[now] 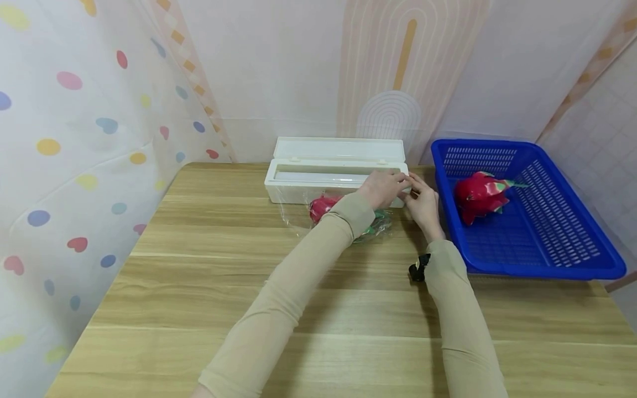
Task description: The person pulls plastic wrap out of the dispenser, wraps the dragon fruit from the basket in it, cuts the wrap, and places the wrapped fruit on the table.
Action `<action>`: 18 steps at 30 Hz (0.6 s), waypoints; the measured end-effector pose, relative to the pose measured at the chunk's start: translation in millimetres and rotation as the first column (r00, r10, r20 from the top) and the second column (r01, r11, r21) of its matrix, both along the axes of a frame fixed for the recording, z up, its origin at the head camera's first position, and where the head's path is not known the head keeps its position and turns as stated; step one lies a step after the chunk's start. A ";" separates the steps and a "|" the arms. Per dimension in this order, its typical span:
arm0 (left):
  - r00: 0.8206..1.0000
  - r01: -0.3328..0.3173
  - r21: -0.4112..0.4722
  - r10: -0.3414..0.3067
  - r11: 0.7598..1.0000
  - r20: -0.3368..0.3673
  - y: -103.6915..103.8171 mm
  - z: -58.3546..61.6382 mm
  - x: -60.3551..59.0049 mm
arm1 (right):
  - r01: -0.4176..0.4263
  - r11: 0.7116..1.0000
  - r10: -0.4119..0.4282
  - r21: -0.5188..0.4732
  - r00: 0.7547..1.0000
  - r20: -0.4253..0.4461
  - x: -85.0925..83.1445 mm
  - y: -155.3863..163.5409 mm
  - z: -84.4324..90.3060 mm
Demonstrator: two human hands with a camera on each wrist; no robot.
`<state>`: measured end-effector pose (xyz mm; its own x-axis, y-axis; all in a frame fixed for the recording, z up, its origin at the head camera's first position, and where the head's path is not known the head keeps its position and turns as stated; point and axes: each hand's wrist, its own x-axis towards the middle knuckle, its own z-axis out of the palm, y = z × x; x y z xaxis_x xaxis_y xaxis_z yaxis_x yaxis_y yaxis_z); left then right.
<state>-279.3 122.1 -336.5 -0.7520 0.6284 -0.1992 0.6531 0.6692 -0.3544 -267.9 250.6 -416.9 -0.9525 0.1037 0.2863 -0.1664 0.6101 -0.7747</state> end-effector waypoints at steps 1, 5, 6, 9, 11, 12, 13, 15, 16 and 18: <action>1.000 -0.005 -0.007 0.005 1.000 0.002 0.3 -0.4 -0.4 | 0.002 1.000 -0.002 -0.002 1.000 0.009 -0.2 0.2 0.2; 1.000 -0.016 -0.022 0.016 1.000 0.004 0.1 0.1 0.5 | 0.014 1.000 -0.013 -0.006 0.999 0.035 -0.8 0.1 0.6; 1.000 -0.019 -0.018 0.019 1.000 0.006 -0.1 0.2 0.7 | 0.016 1.000 -0.016 -0.002 0.999 0.037 -0.8 -0.1 0.6; 0.999 -0.035 -0.007 0.036 0.999 0.018 -0.9 0.8 2.4 | 0.024 1.000 -0.024 0.010 0.999 0.022 -0.7 -0.4 0.6; 0.998 -0.050 -0.001 0.050 0.999 0.028 -1.6 1.3 3.4 | 0.029 0.999 -0.029 0.021 1.000 0.002 -0.6 -1.1 0.7; 0.998 -0.056 0.000 0.056 0.998 0.032 -1.9 1.7 4.0 | 0.031 0.999 -0.031 0.030 0.999 -0.008 -0.4 -1.5 1.0; 0.997 -0.063 -0.002 0.063 0.998 0.036 -2.1 2.0 4.6 | 0.033 0.999 -0.032 0.036 0.999 -0.021 -0.3 -2.0 1.3; 0.996 -0.078 0.000 0.078 0.997 0.045 -2.4 2.9 5.8 | 0.033 0.998 -0.031 0.047 0.999 -0.040 0.0 -2.9 1.7; 0.995 -0.083 -0.005 0.084 0.996 0.045 -2.3 3.2 6.2 | 0.033 0.998 -0.031 0.052 0.998 -0.048 0.0 -3.2 1.7; 0.994 -0.098 -0.012 0.098 0.995 0.048 -1.9 3.7 7.2 | 0.032 0.998 -0.029 0.051 0.998 -0.055 -0.2 -3.2 1.1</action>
